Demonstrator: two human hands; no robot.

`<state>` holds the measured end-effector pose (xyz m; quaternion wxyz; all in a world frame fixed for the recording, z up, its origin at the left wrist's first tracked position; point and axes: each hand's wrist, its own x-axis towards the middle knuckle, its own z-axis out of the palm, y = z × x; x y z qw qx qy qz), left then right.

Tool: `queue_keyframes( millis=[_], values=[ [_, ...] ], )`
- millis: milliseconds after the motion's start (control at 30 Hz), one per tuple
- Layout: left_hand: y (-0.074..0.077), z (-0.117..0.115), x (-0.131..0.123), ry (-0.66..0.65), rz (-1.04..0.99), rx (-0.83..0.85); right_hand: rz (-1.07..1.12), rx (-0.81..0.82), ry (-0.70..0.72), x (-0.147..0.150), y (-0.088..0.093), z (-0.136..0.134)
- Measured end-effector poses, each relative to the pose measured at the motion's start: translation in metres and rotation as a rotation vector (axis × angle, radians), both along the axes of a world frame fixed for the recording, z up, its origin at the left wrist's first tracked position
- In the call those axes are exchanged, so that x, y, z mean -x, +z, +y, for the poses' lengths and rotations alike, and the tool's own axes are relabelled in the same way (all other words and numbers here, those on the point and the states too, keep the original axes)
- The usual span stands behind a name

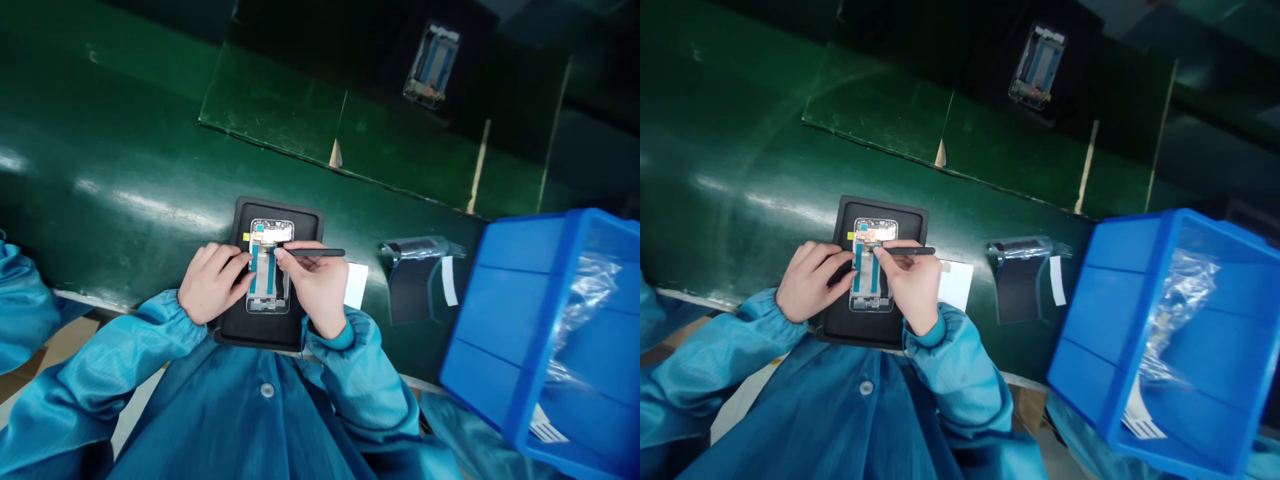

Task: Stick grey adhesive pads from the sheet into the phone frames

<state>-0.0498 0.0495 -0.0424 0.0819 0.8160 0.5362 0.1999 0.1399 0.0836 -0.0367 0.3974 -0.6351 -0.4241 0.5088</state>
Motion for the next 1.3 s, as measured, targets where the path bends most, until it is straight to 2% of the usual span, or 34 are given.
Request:
queue_keyframes(
  millis=[700,1033,1300],
  values=[
    [0.003,0.002,0.0,-0.026,0.048,-0.015,-0.111,-0.041,0.021,0.0,-0.004,-0.001],
    [0.01,0.006,-0.004,-0.073,0.298,0.025,-0.149,-0.054,0.024,0.001,-0.004,-0.002],
    [0.011,0.008,-0.013,-0.147,0.228,0.067,-0.115,-0.077,-0.083,-0.013,0.0,-0.015]
  ],
)
